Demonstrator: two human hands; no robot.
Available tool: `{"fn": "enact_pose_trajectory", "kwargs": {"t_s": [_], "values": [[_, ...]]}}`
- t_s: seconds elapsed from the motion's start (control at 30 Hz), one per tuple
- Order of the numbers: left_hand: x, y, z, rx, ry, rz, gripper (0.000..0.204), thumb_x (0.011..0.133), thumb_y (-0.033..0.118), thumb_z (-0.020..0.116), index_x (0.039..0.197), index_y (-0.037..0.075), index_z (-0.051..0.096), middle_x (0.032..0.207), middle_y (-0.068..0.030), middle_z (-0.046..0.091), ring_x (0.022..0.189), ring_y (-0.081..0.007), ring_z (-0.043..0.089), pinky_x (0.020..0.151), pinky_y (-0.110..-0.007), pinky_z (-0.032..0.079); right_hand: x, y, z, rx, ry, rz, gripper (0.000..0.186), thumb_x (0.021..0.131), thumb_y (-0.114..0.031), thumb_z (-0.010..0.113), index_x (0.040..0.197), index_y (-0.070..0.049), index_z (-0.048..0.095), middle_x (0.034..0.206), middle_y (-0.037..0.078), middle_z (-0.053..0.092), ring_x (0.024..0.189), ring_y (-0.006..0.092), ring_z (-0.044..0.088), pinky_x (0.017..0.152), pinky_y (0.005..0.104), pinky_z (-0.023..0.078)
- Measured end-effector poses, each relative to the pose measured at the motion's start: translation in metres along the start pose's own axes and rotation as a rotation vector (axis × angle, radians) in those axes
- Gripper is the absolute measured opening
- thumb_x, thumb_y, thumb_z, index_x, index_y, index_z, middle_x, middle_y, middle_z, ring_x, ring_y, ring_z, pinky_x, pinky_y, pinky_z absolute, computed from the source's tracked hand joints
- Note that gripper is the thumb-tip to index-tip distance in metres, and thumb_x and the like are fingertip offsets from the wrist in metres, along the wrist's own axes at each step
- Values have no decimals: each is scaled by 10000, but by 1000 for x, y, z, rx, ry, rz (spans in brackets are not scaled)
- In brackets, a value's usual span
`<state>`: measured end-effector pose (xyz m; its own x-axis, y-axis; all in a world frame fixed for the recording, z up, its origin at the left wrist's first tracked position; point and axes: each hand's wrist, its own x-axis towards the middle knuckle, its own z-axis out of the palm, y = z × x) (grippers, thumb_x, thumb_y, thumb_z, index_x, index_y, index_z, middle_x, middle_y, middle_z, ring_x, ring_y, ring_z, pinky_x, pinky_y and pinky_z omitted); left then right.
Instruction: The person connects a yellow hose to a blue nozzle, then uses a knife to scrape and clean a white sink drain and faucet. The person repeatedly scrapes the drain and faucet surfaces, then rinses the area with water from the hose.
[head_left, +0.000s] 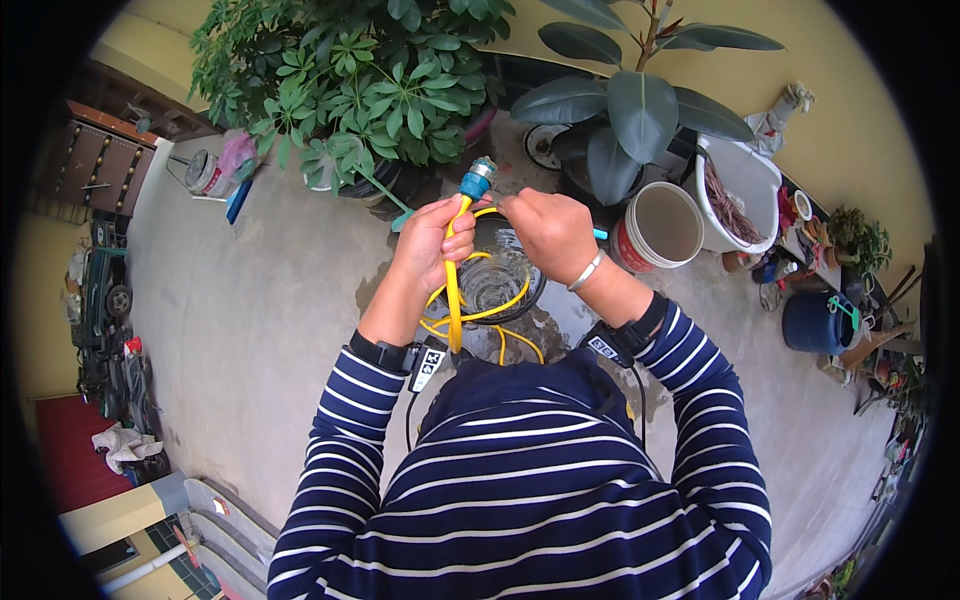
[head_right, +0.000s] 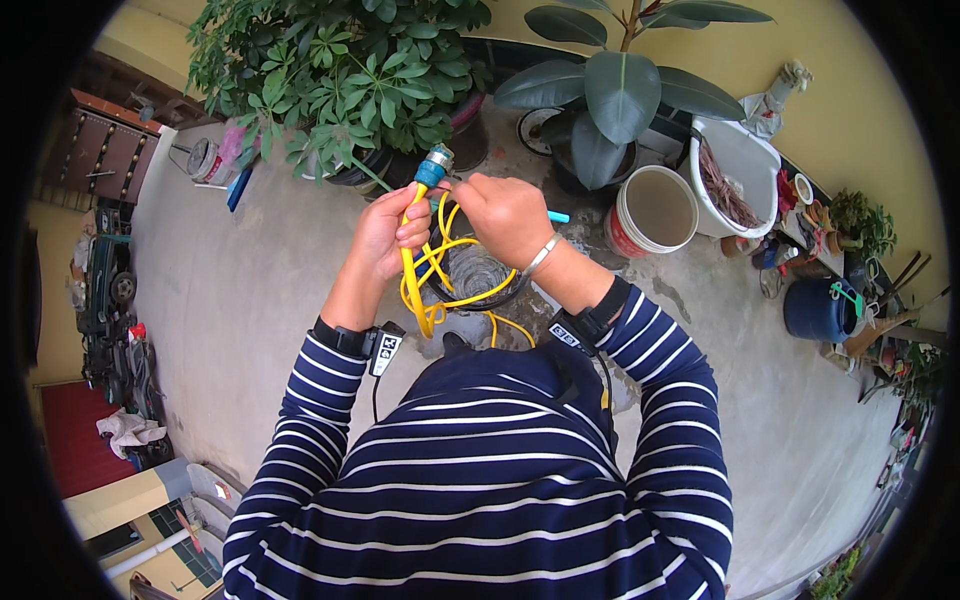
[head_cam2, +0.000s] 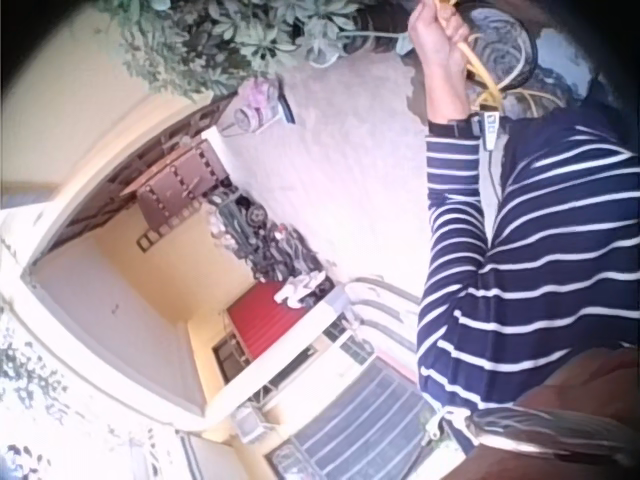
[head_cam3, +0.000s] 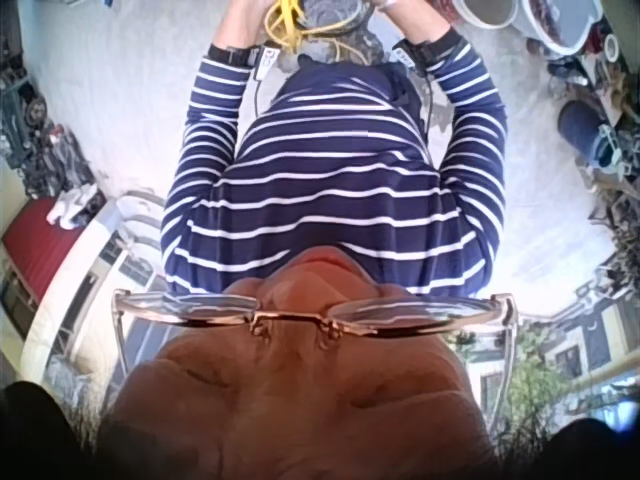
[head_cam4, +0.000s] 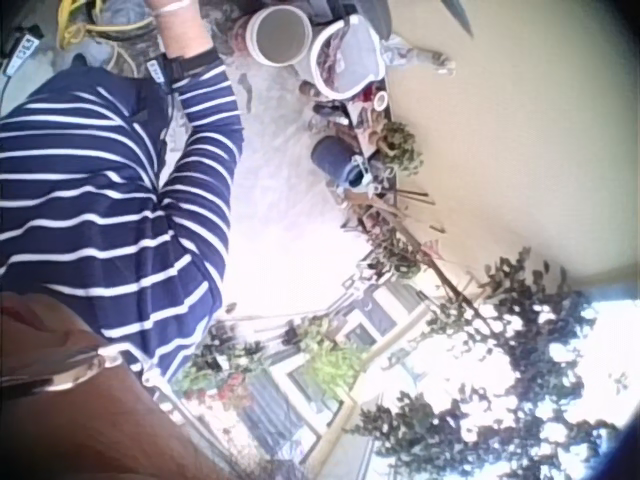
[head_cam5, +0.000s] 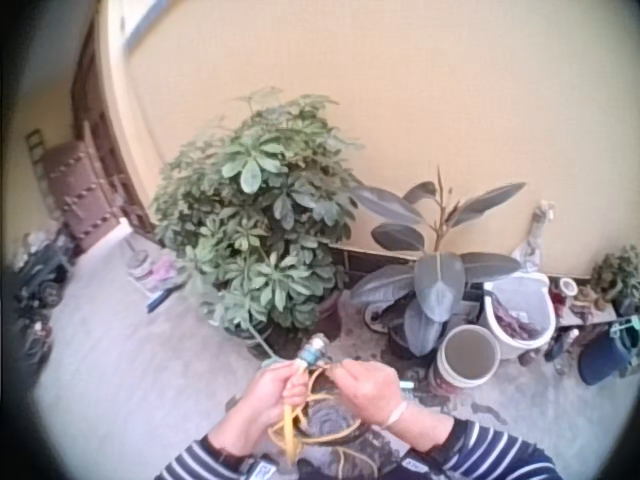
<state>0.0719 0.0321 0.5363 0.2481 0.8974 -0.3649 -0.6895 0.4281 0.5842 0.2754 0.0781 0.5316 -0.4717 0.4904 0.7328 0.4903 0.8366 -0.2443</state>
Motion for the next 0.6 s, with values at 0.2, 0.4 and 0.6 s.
{"fn": "enact_pose_trajectory", "kwargs": {"t_s": [0.2, 0.4, 0.6], "values": [[-4, -4, -1, -45, -36, -31, 166, 1052, 215, 486, 954, 86, 448, 690, -14, 487, 444, -55, 356, 414, -211, 300, 7, 3, -3, 80, -41, -86, 101, 808, -82, 700, 874, -90, 623, 675, 64, 517, 584, 256, 590, 501, 371, 453], [-7, -8, 0, -34, -37, -13, 155, 1056, 200, 470, 1083, 52, 505, 689, -5, 482, 449, -50, 350, 415, -203, 298, 5, -1, -8, 27, -56, 36, 103, 798, -73, 697, 854, -91, 612, 687, 64, 525, 588, 255, 599, 503, 370, 458], [-8, -10, 2, 16, 12, 29, 211, 1053, 186, 458, 1140, 14, 543, 675, -1, 466, 450, -48, 343, 413, -194, 287, 10, 1, -10, -18, -26, 40, 91, 815, -86, 680, 831, -103, 592, 687, 68, 518, 565, 261, 581, 503, 375, 455]]}}
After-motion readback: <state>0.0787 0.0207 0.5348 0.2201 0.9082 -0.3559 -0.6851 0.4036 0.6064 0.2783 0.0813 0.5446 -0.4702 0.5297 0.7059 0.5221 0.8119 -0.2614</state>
